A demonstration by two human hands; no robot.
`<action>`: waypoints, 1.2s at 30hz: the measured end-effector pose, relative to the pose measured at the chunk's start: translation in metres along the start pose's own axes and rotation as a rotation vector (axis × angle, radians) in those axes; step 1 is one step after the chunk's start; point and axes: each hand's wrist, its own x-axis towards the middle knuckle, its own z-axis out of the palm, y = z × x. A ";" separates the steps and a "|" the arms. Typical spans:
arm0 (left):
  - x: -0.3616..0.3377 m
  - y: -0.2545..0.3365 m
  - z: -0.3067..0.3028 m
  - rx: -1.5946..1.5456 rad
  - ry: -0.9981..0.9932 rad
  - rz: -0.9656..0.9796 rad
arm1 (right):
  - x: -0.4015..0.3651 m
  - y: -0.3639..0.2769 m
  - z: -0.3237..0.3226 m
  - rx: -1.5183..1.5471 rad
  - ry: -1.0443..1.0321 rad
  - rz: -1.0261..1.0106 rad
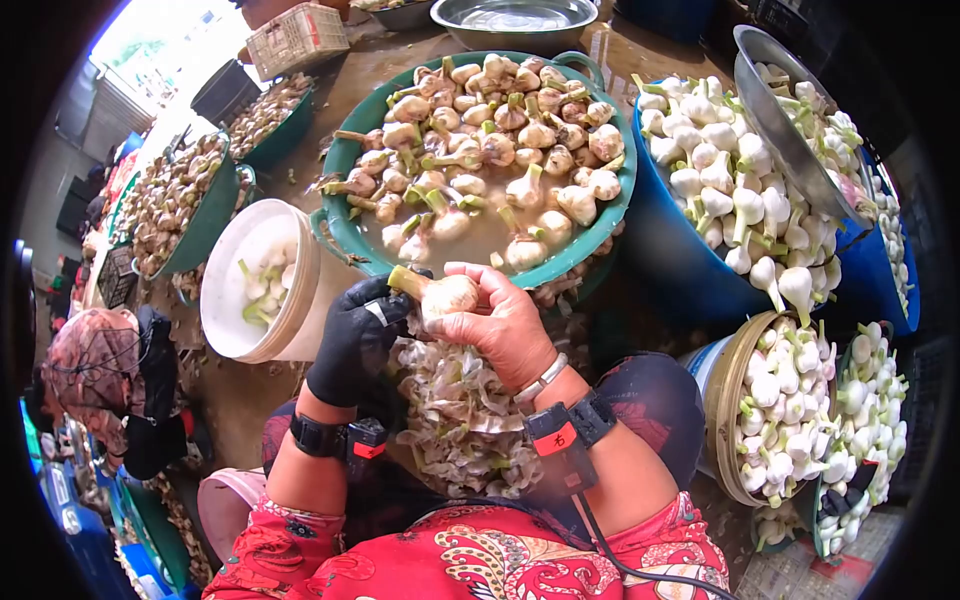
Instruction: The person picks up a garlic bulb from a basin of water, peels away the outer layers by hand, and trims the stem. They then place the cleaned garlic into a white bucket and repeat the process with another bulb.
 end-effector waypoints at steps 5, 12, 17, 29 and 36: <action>-0.004 0.005 0.011 0.001 0.026 0.009 | -0.003 -0.006 0.004 0.066 0.030 -0.045; -0.001 -0.003 0.011 -0.023 0.008 0.002 | -0.005 -0.004 0.001 0.052 0.039 -0.008; -0.004 -0.001 0.009 -0.044 -0.002 -0.048 | -0.006 -0.007 0.001 0.142 0.062 0.059; -0.002 -0.009 0.010 -0.051 -0.055 -0.045 | -0.009 -0.005 0.005 0.238 0.035 0.178; -0.003 -0.006 0.021 -0.035 -0.012 -0.057 | -0.003 0.003 -0.002 0.079 0.081 0.051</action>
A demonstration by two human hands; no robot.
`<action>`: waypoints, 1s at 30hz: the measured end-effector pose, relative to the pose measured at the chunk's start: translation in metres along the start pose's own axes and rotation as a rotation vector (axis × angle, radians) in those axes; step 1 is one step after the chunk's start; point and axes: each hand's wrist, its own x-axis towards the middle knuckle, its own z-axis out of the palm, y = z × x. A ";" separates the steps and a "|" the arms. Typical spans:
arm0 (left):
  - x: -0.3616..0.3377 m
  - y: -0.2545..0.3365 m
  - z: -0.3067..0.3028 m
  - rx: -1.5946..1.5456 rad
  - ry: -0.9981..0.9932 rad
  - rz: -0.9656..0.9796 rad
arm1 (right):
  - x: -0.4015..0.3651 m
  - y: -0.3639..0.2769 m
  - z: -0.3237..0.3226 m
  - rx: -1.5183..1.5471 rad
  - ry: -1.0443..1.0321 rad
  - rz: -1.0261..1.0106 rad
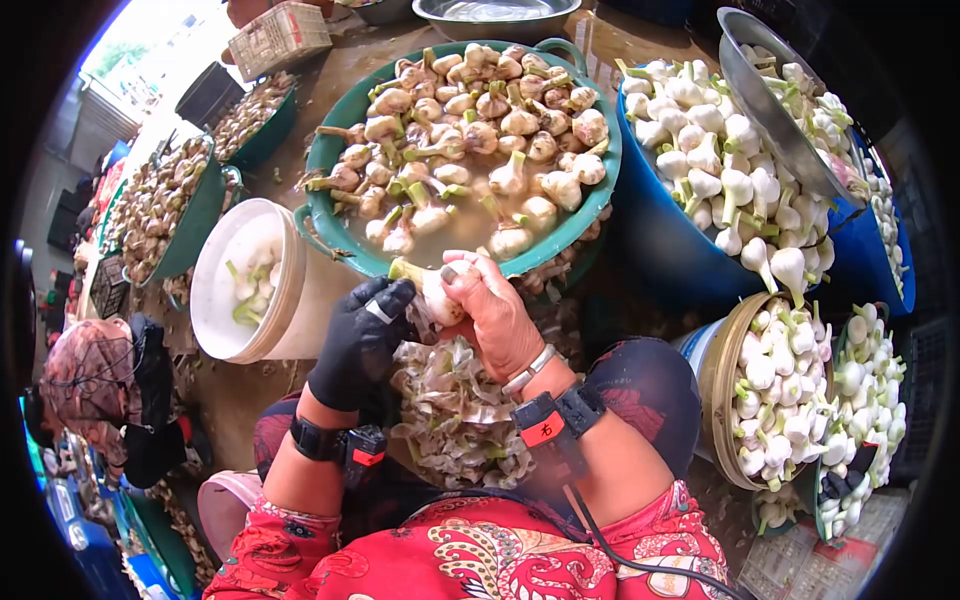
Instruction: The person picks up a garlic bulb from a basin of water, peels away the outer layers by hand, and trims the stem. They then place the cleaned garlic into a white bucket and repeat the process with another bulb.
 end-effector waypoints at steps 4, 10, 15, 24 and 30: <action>-0.001 0.001 -0.003 0.152 0.004 0.010 | -0.003 0.002 0.001 -0.015 -0.031 -0.002; -0.001 -0.010 -0.016 0.579 -0.007 0.339 | -0.002 -0.008 -0.012 0.172 -0.263 0.346; -0.007 -0.005 -0.006 0.884 -0.129 0.484 | -0.013 0.000 -0.007 0.135 -0.551 0.611; -0.001 0.009 -0.021 -0.080 -0.071 0.017 | -0.003 -0.014 -0.009 0.133 -0.211 0.190; -0.005 0.003 -0.012 0.046 -0.013 0.047 | 0.005 0.004 0.003 -0.176 0.026 -0.150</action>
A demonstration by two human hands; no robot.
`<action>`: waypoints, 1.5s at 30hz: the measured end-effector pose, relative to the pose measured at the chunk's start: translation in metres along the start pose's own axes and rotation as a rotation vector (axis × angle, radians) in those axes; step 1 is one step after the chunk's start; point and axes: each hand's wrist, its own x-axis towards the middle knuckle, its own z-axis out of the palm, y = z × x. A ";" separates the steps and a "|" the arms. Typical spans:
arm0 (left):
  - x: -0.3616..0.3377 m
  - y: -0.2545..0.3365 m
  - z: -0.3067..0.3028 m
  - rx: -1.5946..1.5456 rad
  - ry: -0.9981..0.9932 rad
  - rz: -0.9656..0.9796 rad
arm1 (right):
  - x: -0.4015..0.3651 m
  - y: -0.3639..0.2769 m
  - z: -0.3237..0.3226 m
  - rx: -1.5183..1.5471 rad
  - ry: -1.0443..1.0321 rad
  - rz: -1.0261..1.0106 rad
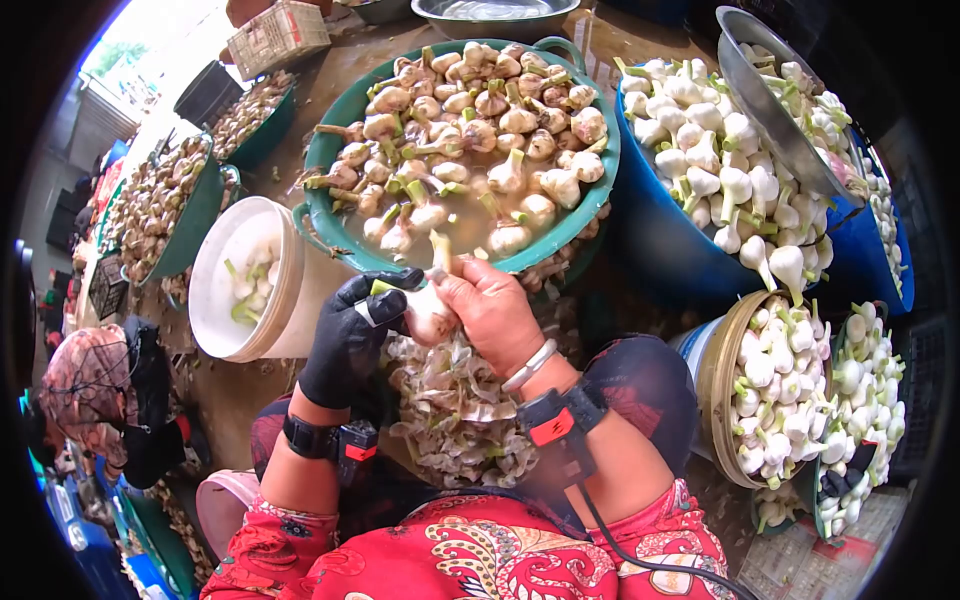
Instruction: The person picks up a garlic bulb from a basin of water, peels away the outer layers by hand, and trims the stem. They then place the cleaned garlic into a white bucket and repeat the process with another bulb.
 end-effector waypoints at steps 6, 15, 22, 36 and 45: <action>0.011 0.001 -0.019 -0.163 0.150 0.086 | -0.017 -0.005 0.003 -1.081 -0.304 -0.659; 0.003 -0.001 -0.009 -0.192 -0.005 0.053 | -0.011 -0.011 -0.010 -0.433 -0.104 0.118; 0.006 0.000 0.006 -0.095 0.026 -0.013 | -0.004 -0.001 -0.001 -0.142 -0.044 -0.083; -0.006 0.005 0.000 -0.187 0.051 -0.047 | -0.007 -0.017 -0.002 0.230 -0.045 0.265; -0.001 -0.003 -0.014 0.388 -0.040 0.131 | -0.008 -0.016 -0.012 0.396 -0.427 0.609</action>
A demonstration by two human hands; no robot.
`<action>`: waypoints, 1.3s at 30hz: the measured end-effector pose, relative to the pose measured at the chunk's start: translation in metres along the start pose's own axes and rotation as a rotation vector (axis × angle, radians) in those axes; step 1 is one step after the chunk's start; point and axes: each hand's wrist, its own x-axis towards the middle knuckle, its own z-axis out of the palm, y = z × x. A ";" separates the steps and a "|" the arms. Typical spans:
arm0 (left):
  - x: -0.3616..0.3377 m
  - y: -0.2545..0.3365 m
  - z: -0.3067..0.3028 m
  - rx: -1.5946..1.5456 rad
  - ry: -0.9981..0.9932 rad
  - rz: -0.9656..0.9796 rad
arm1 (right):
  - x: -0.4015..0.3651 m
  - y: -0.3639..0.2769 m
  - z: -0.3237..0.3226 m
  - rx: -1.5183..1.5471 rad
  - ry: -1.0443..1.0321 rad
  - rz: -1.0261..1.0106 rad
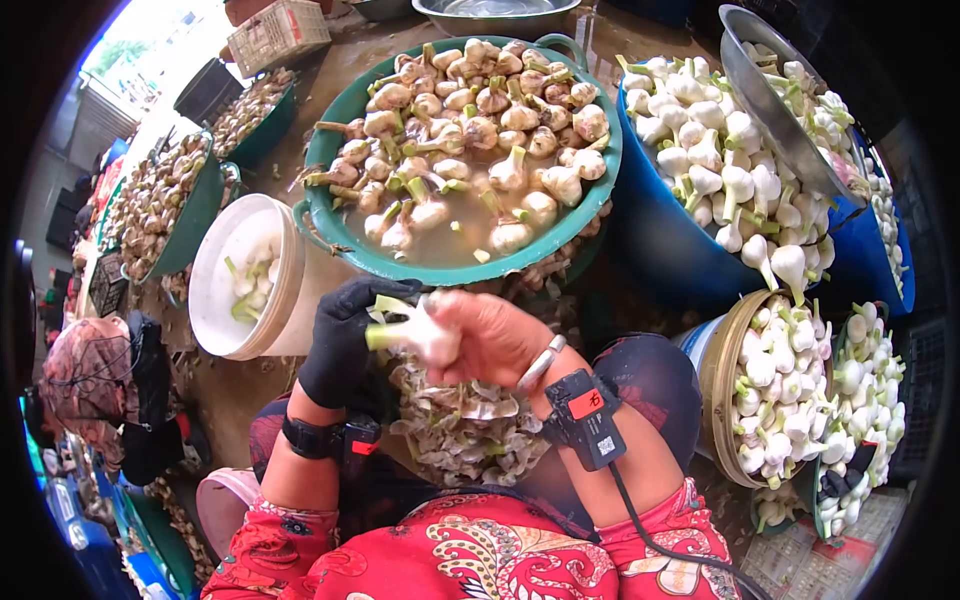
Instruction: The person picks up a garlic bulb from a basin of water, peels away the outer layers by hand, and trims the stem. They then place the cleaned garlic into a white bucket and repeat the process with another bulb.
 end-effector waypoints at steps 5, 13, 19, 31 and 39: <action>-0.003 0.007 0.012 -0.168 0.033 0.000 | -0.002 0.007 0.009 -0.038 -0.042 0.032; -0.003 0.012 0.011 -0.422 -0.035 -0.173 | 0.000 -0.001 -0.002 -0.127 0.231 -0.248; -0.003 0.013 0.017 -0.321 -0.006 -0.119 | 0.016 0.010 -0.007 -0.083 0.344 -0.332; 0.003 0.002 -0.033 0.544 0.358 0.388 | -0.001 0.045 -0.012 -1.703 0.068 0.221; 0.001 0.010 -0.001 -0.289 0.201 -0.024 | 0.009 0.005 0.011 -0.986 0.579 -0.757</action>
